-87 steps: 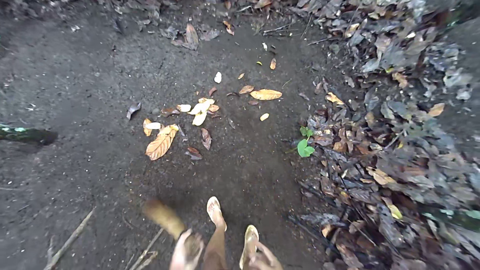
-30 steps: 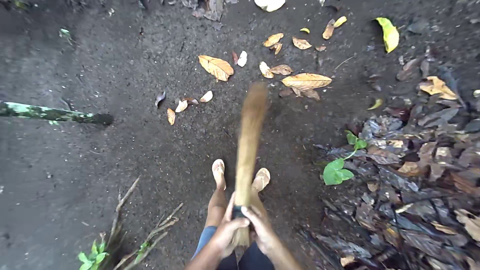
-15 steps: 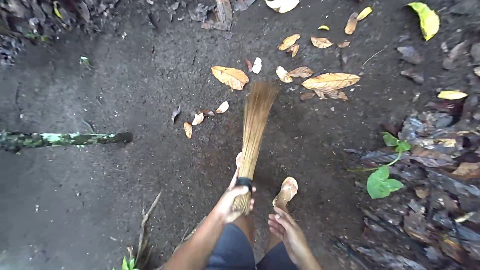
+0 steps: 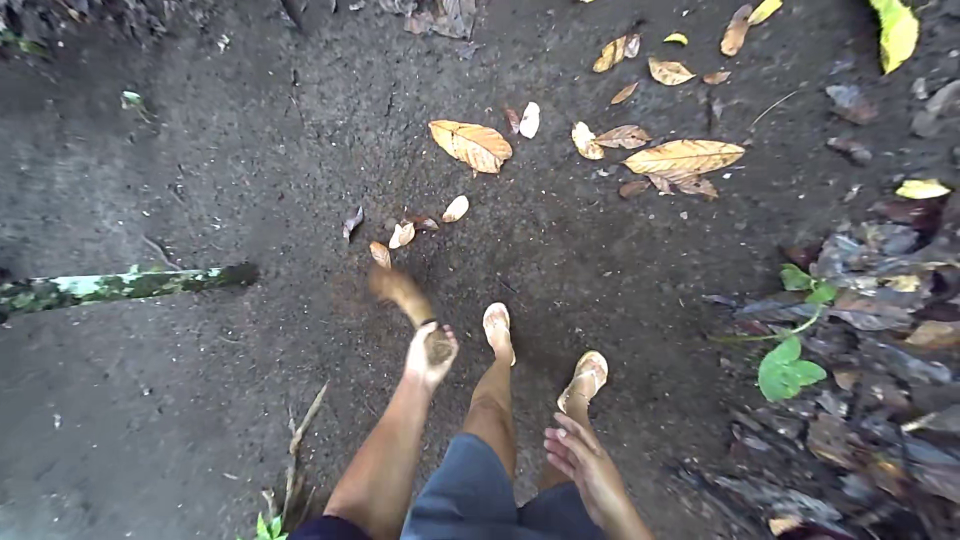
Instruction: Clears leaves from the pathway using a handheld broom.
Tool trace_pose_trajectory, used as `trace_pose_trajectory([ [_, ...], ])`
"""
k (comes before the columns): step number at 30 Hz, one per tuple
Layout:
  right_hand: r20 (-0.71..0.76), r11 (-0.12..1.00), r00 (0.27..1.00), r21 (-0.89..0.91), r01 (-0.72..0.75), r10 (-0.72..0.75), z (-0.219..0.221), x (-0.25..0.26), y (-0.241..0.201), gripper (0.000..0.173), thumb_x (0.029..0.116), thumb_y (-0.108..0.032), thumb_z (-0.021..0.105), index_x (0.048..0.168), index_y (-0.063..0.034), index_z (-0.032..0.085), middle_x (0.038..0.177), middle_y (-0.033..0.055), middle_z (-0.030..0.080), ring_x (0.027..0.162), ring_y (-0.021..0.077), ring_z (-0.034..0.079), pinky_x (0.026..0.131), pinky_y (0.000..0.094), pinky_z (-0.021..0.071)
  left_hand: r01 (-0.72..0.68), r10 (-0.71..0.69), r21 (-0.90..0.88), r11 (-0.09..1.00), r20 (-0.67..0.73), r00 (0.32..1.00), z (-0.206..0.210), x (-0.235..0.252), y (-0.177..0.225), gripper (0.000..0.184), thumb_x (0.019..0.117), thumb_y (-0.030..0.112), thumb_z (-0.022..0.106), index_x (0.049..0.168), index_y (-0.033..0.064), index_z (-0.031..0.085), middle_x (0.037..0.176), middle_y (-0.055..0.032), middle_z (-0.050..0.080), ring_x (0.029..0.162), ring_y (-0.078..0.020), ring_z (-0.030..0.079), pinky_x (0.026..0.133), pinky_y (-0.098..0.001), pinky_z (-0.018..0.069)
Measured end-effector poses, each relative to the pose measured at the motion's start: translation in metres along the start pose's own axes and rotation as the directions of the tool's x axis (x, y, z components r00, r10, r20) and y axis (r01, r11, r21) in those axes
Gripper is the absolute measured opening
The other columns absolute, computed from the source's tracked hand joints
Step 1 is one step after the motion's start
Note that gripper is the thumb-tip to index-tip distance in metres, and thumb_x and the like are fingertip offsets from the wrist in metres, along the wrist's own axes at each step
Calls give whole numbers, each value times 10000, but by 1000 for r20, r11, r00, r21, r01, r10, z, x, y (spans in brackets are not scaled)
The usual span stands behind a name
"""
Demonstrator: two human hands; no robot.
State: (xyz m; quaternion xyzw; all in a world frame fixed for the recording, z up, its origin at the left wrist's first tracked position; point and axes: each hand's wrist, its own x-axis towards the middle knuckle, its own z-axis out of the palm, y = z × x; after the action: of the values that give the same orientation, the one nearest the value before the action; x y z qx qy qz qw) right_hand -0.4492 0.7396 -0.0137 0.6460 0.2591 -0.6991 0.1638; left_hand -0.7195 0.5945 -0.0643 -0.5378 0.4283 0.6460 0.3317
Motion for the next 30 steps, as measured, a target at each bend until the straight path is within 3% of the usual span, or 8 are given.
trace_pose_trajectory([
  [5,-2,999,1000,-42,-23,22,20,0,-7,415,1042,-129,542,1439,-17,501,1120,164,686,910,230,706,787,368,599,-13,-151,402,915,373,915,-3,-45,11,786,917,142,555,1584,260,156,1085,-134,621,725,-201,652,578,-311,561],
  [8,10,998,1000,-49,-29,29,35,1,-16,406,1042,-126,548,1433,-24,511,1116,166,688,907,237,706,788,376,598,-57,-142,424,904,422,895,-48,-84,42,1179,771,210,799,1628,355,3,1129,-161,639,749,-239,688,567,-341,592],
  [10,19,998,1000,-51,-22,23,41,2,-21,409,1042,-125,541,1436,-24,506,1123,167,686,906,234,704,790,371,595,-69,-61,344,936,353,934,-71,-101,55,1099,796,198,752,1621,346,40,1130,-159,647,753,-233,696,575,-333,596],
  [13,18,998,1000,-52,-22,23,48,5,-24,403,1046,-117,535,1435,-16,501,1116,167,688,896,228,708,781,366,598,-135,114,213,968,108,988,-82,-82,76,456,1033,211,424,1477,187,326,1064,-143,656,708,-203,673,573,-316,582],
  [17,8,998,1000,-58,-21,21,54,7,-21,407,1046,-112,526,1439,-9,497,1129,172,679,903,228,703,782,364,596,-208,204,-24,978,-117,972,-48,11,123,164,1045,252,459,1149,128,484,932,-78,621,741,-163,674,622,-296,606],
  [24,-5,998,1000,-64,-19,19,59,11,-11,419,1040,-124,540,1440,-6,494,1110,169,687,894,222,706,779,362,598,-149,112,203,968,183,977,59,72,140,294,1033,214,486,1318,144,465,973,-115,617,738,-197,649,647,-314,583],
  [27,17,998,999,-60,-27,28,69,10,-17,412,1042,-115,541,1439,-12,497,1117,169,680,909,228,699,788,368,592,-228,40,441,868,396,917,13,35,155,752,971,165,524,1602,290,133,1110,-148,630,727,-203,660,582,-309,568],
  [30,43,999,999,-36,-4,5,77,7,-23,411,1041,-114,540,1437,-12,503,1128,172,680,916,237,701,801,378,596,-283,48,502,818,430,902,6,-3,152,1020,876,185,638,1624,357,-35,1134,-145,629,737,-218,682,564,-324,590],
])
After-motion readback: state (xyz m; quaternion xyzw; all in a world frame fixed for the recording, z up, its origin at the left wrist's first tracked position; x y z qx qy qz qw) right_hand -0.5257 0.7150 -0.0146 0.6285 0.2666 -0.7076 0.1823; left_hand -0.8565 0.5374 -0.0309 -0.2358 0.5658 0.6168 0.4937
